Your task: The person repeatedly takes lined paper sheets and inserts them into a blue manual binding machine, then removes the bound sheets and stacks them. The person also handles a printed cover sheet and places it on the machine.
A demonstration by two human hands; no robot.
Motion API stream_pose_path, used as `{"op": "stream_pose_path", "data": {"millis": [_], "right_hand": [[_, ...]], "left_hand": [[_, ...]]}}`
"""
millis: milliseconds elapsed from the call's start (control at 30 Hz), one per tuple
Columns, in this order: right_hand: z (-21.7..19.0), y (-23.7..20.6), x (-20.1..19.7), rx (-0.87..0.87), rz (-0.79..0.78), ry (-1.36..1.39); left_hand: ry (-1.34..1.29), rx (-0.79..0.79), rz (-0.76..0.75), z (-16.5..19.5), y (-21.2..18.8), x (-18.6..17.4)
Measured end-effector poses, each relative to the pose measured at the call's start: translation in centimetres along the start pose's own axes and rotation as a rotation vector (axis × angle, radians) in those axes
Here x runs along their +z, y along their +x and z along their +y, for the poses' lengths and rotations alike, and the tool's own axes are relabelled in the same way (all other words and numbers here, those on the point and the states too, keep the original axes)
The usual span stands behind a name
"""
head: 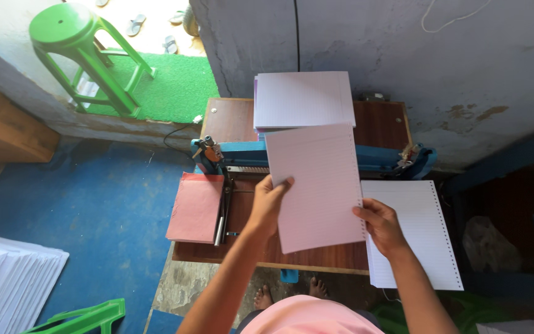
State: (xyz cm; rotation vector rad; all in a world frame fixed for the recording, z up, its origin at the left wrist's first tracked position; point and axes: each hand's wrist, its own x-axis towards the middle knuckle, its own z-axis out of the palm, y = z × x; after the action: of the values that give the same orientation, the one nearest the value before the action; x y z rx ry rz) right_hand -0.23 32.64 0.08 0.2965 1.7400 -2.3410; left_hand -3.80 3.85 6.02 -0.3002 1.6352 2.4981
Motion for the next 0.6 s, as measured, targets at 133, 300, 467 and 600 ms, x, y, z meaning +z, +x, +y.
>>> {"op": "stream_pose_path", "data": {"millis": [133,300,467,600], "right_hand": [[0.6,-2.5,-4.5,-0.005,0.083,-0.079],[1.6,-5.6,-10.3,0.096,0.233,-0.13],[1.7,-8.4,-15.2,0.171,0.385,-0.217],[1.2,-9.6,-18.2,0.164,0.452,-0.225]], "left_hand": [[0.069,-0.196,0.035,-4.9,0.0,2.1],[0.078,-0.476,0.018,-10.7,-0.1,5.6],[0.291,-0.59,-0.058,-13.0,0.3,9.7],[0.368,-0.572,-0.122,-12.6,0.5,12.6]]}}
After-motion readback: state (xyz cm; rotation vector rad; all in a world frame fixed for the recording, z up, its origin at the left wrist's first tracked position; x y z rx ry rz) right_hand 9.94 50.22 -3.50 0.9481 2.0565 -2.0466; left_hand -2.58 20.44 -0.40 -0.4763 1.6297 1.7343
